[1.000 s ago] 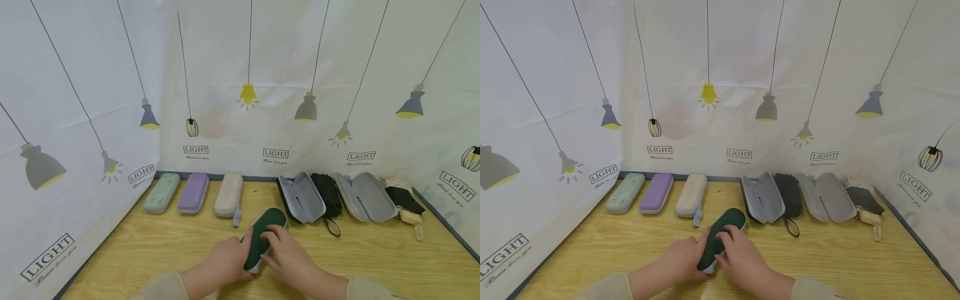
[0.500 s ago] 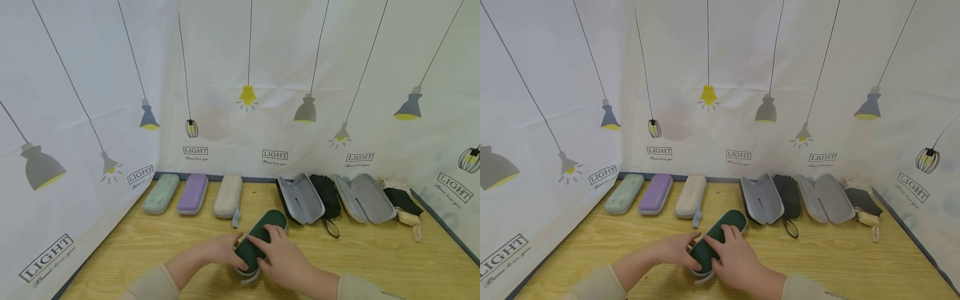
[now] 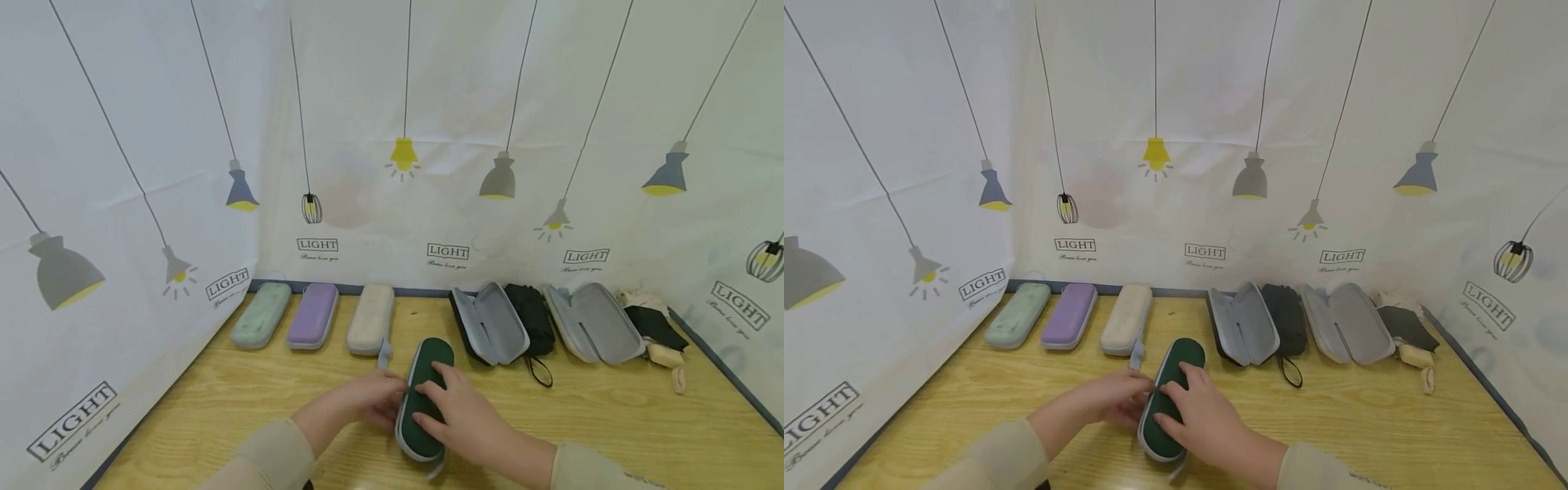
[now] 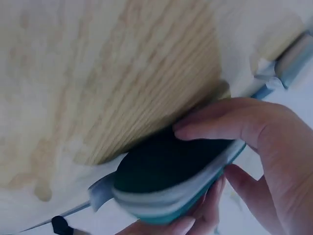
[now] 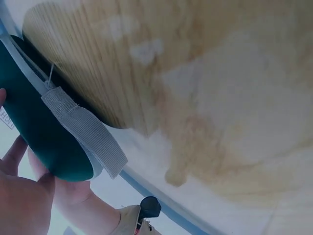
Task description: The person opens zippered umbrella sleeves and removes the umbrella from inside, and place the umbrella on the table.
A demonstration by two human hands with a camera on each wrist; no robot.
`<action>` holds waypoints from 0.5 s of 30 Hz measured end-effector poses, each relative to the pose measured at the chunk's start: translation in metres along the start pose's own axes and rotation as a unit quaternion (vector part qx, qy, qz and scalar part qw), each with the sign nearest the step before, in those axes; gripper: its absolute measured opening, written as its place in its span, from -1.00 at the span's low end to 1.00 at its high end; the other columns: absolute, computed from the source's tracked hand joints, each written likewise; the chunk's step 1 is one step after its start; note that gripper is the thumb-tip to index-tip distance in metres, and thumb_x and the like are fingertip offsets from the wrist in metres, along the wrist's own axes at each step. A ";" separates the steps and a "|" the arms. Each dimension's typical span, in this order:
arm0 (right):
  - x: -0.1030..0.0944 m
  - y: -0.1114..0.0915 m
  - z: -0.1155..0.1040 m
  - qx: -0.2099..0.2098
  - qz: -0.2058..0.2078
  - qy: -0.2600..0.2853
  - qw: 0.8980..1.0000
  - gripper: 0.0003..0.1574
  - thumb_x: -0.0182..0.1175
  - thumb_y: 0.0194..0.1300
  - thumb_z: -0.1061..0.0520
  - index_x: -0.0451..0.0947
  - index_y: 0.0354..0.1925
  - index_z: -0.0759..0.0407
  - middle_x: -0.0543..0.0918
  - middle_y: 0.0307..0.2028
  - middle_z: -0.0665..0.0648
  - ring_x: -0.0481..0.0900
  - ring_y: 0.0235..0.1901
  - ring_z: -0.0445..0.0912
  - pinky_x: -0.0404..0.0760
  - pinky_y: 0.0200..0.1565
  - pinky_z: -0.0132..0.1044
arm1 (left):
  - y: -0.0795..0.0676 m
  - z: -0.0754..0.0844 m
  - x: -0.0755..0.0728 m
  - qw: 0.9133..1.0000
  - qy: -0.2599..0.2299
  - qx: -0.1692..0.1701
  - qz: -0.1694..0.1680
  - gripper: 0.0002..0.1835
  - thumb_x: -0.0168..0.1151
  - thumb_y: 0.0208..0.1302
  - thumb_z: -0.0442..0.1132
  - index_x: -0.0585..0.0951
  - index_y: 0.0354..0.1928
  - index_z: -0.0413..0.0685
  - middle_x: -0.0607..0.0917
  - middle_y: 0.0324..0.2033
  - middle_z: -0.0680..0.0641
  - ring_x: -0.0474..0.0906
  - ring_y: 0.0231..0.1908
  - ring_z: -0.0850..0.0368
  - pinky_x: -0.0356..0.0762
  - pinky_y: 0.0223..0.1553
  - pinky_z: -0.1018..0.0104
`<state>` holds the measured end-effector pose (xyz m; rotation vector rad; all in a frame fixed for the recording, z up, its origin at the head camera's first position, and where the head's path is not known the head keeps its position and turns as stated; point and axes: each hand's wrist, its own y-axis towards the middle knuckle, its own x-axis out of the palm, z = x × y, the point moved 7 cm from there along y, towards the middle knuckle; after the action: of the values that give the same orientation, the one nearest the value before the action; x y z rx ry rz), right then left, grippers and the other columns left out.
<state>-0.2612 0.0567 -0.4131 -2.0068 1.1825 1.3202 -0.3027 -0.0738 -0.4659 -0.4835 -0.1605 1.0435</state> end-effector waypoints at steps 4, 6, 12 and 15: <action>0.000 0.000 0.006 0.029 -0.011 0.004 1.000 -0.27 -0.06 0.04 -0.51 0.40 0.02 -0.14 0.13 0.25 0.26 0.15 0.20 0.18 0.40 -0.04 0.09 | 0.010 -0.008 -0.003 0.998 -0.015 -0.030 -0.044 -0.54 0.06 0.21 -0.03 0.48 0.02 -0.23 0.65 -0.40 -0.24 0.60 -0.47 0.02 0.57 -0.39 0.11; -0.002 0.000 0.008 0.037 -0.005 -0.002 0.999 -0.23 -0.05 -0.01 -0.55 0.40 0.01 -0.14 0.16 0.24 0.24 0.20 0.18 0.16 0.41 -0.05 0.08 | 0.014 -0.013 -0.006 0.997 -0.012 -0.041 -0.064 -0.50 0.10 0.18 0.04 0.48 0.02 -0.20 0.65 -0.41 -0.22 0.60 -0.50 0.05 0.57 -0.39 0.14; -0.009 -0.003 0.002 -0.036 0.011 -0.046 0.998 -0.26 -0.04 0.12 -0.45 0.31 0.17 -0.16 0.17 0.28 0.03 0.09 0.26 0.03 0.24 0.11 0.07 | 0.017 -0.023 -0.012 0.995 -0.024 -0.051 -0.084 -0.50 0.15 0.15 0.07 0.50 -0.04 -0.19 0.65 -0.46 -0.14 0.60 -0.52 0.13 0.57 -0.37 0.19; -0.009 -0.005 -0.005 -0.111 -0.006 -0.043 0.993 -0.41 0.00 0.25 -0.22 0.28 0.23 -0.17 0.17 0.29 -0.05 0.00 0.30 0.01 0.15 0.16 0.08 | 0.013 -0.021 -0.011 0.993 -0.027 -0.048 -0.104 -0.48 0.10 0.20 0.05 0.45 0.04 -0.21 0.66 -0.38 -0.19 0.61 -0.46 0.11 0.57 -0.33 0.20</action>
<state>-0.2561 0.0596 -0.4031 -2.0797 1.0223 1.5755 -0.3110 -0.0839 -0.4895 -0.5145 -0.3043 0.8472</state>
